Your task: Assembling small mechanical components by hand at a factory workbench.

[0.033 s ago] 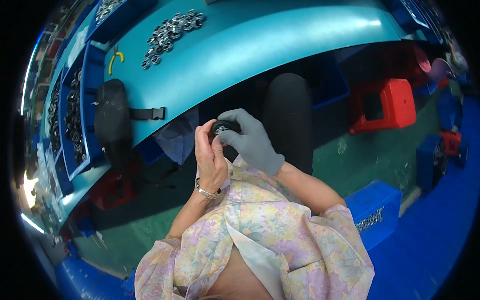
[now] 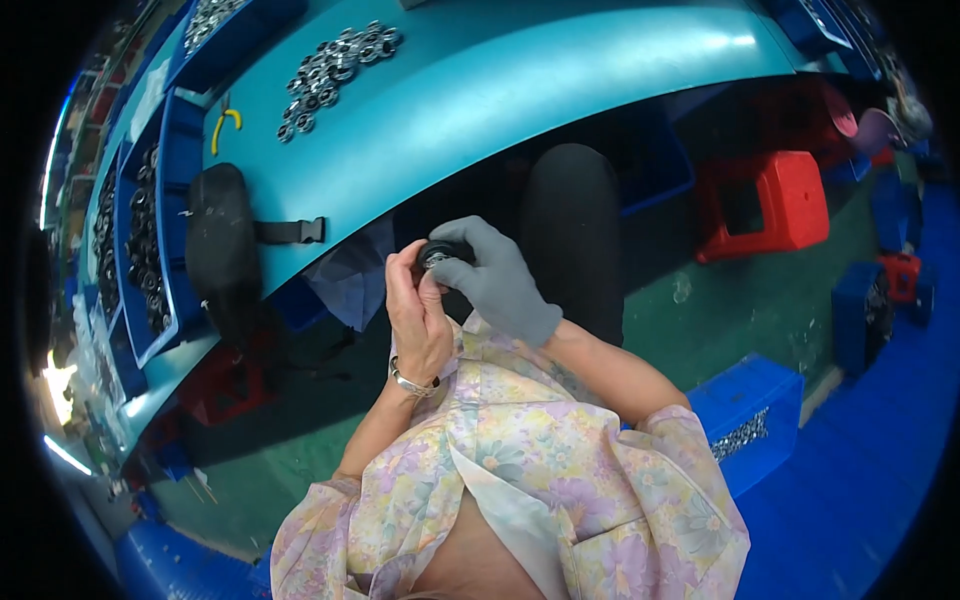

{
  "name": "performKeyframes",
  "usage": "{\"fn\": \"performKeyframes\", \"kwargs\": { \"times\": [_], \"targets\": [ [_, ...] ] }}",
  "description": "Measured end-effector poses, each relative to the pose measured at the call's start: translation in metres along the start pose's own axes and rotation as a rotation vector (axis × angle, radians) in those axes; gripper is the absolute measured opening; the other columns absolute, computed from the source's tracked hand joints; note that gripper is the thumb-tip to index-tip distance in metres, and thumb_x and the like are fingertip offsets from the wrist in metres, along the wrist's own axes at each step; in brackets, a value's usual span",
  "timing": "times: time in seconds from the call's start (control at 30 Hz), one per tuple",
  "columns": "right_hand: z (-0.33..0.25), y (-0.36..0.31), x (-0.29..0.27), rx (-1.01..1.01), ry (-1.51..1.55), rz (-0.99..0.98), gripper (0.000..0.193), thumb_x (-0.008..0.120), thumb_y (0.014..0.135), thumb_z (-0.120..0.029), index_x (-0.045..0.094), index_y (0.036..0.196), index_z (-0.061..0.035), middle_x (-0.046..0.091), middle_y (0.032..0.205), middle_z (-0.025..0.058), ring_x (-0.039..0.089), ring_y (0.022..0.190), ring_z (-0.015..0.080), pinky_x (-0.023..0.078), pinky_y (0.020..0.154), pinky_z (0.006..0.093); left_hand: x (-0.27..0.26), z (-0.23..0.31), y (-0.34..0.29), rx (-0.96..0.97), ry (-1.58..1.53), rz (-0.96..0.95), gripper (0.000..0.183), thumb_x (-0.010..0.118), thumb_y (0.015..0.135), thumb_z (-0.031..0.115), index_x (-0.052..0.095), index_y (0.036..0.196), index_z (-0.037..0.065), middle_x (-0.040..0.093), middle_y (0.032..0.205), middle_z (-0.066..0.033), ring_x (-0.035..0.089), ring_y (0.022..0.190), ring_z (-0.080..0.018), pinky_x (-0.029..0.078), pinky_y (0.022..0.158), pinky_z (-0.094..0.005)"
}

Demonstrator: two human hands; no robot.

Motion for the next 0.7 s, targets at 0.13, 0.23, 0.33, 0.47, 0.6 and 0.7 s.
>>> {"fn": "performKeyframes", "kwargs": {
  "times": [0.13,0.23,0.33,0.47,0.6,0.7],
  "targets": [
    [0.017,0.011,-0.004,0.005,0.0,0.032,0.023,0.064,0.084,-0.005,0.058,0.105,0.0012,0.062,0.094,0.0058,0.058,0.085,0.0103,0.05,0.075,0.0255,0.011,-0.023,0.006,0.001,0.033,0.017,0.025,0.046,0.094,0.006,0.047,0.117,-0.004,0.047,0.097,-0.017,0.052,0.083,-0.0318,0.044,0.076,-0.038],
    [0.03,0.018,-0.008,-0.036,-0.004,0.056,0.019,0.063,0.083,-0.004,0.058,0.101,0.0009,0.063,0.091,0.0055,0.058,0.082,0.0098,0.049,0.073,0.0253,0.016,-0.028,0.009,0.021,0.068,0.068,0.02,0.048,0.092,0.003,0.049,0.111,-0.004,0.051,0.094,-0.0146,0.054,0.079,-0.0264,0.045,0.073,-0.0348],
    [0.043,0.019,-0.007,-0.061,0.008,0.127,0.012,0.064,0.082,-0.003,0.059,0.092,-0.0006,0.064,0.083,0.0046,0.059,0.077,0.0103,0.048,0.069,0.0263,0.018,-0.034,0.007,-0.036,0.081,0.063,0.024,0.047,0.087,0.0,0.049,0.11,-0.005,0.052,0.094,-0.0193,0.055,0.082,-0.0345,0.045,0.074,-0.0402],
    [0.059,0.016,-0.006,-0.097,-0.098,0.23,0.013,0.064,0.08,-0.003,0.059,0.092,-0.0017,0.062,0.083,0.0054,0.058,0.076,0.0114,0.048,0.069,0.0274,0.022,-0.041,0.003,-0.016,0.14,0.083,0.023,0.047,0.086,0.0,0.05,0.109,-0.004,0.052,0.095,-0.0202,0.055,0.084,-0.0383,0.045,0.074,-0.0426],
    [0.053,0.011,-0.006,-0.091,-0.079,0.214,0.017,0.063,0.084,-0.006,0.058,0.099,0.0008,0.063,0.088,0.0052,0.059,0.079,0.0101,0.05,0.071,0.0256,0.017,-0.038,0.005,0.045,0.127,0.039,0.024,0.048,0.086,-0.001,0.052,0.11,-0.003,0.051,0.094,-0.019,0.054,0.083,-0.0368,0.045,0.073,-0.0412],
    [0.051,0.007,-0.006,0.027,0.1,0.142,0.017,0.061,0.087,-0.006,0.058,0.102,0.0017,0.063,0.089,0.0057,0.061,0.08,0.0108,0.052,0.071,0.0256,0.012,-0.035,0.007,0.062,0.106,-0.035,0.024,0.049,0.087,-0.001,0.052,0.111,-0.002,0.052,0.094,-0.0186,0.054,0.083,-0.0361,0.045,0.073,-0.0407]
  ]
}}
Point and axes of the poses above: each hand's wrist, its own y-axis towards the middle knuckle, its own x-axis out of the palm, z = x × y, the point moved 5 cm from there along y, towards the middle knuckle
